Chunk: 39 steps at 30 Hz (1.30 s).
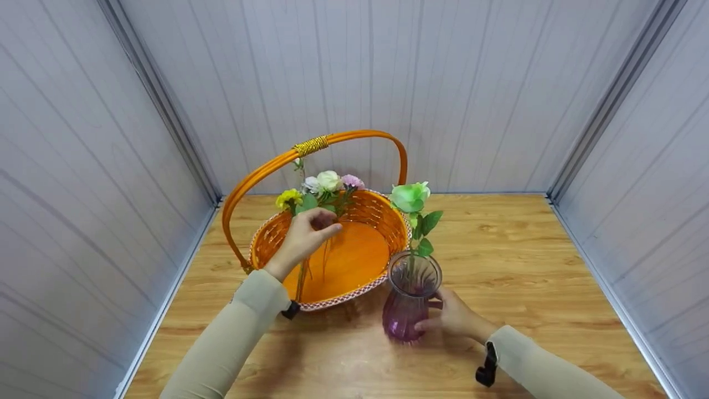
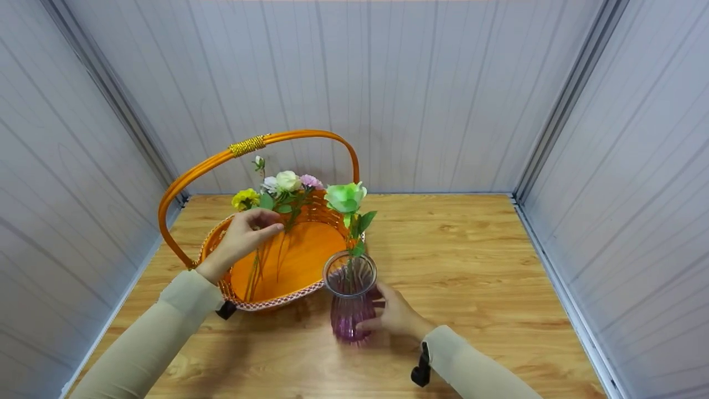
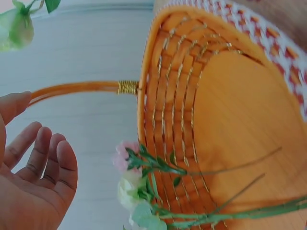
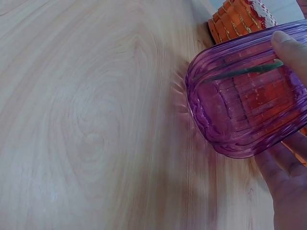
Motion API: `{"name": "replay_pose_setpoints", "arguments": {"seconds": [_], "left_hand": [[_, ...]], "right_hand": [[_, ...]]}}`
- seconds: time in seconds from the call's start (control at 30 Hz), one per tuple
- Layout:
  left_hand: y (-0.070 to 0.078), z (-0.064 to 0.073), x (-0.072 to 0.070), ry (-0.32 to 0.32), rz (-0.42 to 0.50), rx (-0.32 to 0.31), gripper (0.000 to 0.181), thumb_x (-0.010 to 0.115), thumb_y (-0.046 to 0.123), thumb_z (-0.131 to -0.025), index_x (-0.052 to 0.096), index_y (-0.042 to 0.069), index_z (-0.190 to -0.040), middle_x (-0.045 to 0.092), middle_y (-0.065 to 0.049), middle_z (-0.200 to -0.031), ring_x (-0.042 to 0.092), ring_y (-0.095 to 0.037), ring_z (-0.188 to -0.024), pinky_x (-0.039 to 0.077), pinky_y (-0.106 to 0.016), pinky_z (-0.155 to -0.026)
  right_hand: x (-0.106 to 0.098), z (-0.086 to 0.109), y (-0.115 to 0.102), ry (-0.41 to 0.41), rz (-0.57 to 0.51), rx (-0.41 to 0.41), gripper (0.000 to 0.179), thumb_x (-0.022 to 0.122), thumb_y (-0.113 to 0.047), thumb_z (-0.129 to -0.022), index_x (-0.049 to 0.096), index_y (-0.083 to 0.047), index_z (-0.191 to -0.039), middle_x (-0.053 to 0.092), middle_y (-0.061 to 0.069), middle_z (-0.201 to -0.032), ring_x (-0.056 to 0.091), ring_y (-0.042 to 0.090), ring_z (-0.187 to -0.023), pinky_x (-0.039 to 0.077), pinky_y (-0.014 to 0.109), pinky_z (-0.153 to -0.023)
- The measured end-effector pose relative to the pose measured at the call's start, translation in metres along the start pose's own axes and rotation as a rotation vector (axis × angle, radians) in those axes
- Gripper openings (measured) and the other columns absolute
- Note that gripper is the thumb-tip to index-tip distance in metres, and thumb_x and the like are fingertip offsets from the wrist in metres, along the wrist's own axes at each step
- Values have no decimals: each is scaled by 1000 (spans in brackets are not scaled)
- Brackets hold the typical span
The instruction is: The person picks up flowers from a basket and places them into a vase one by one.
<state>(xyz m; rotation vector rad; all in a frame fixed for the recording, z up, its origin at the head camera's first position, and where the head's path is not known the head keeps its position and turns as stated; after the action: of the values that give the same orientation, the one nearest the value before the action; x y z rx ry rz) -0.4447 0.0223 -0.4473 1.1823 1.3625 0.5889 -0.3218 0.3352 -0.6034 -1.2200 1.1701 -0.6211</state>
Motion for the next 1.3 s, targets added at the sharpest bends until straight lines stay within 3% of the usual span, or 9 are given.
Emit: {"name": "replay_pose_setpoints", "arguments": {"seconds": [0.13,0.37,0.83,1.1,1.3], "left_hand": [[-8,-4,-7,30,-16,-22,29,81,20,-100,76,3,-124,73,-12,-110,65,-22,-97,55,-32,-85],[-21,-12,-9,41,-60,-55,29,81,22,-100,76,7,-125,72,-11,-110,65,-25,-99,55,-38,-89],[-31,-43,3,40,-48,-37,30,78,19,-102,73,3,-127,71,-14,-114,65,-27,-101,57,-40,-92],[-36,-63,9,50,-67,-36,34,78,22,-102,72,1,-128,72,-16,-116,68,-28,-103,59,-43,-94],[-46,-74,14,40,-41,-28,36,80,16,-100,70,-1,-130,72,-24,-122,68,-30,-107,59,-43,-98]], "right_hand": [[-2,1,-1,3,12,4,93,97,-11,-79,46,1,-156,58,24,-153,61,40,-136,50,64,-117],[-1,1,-1,-7,-7,7,92,97,-10,-80,45,2,-155,57,26,-153,57,47,-138,49,65,-117],[-1,0,0,-3,1,27,91,97,-11,-79,48,-2,-154,59,22,-152,59,44,-136,48,66,-118],[-1,-1,2,-4,-4,25,89,98,-14,-79,50,-4,-153,59,21,-151,61,34,-134,50,64,-117],[-1,0,1,-11,-9,24,89,98,-13,-79,50,-1,-152,59,24,-151,59,39,-136,49,65,-118]]}}
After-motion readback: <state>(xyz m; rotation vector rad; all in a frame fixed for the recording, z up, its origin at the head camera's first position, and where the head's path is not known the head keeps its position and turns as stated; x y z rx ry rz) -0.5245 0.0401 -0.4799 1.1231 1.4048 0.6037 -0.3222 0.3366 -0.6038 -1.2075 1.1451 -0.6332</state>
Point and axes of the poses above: each hand's wrist, its own z-axis away from the middle knuckle, its own x-axis out of the palm, y = z × x, the point moved 7 cm from there along -z, towards the middle knuckle
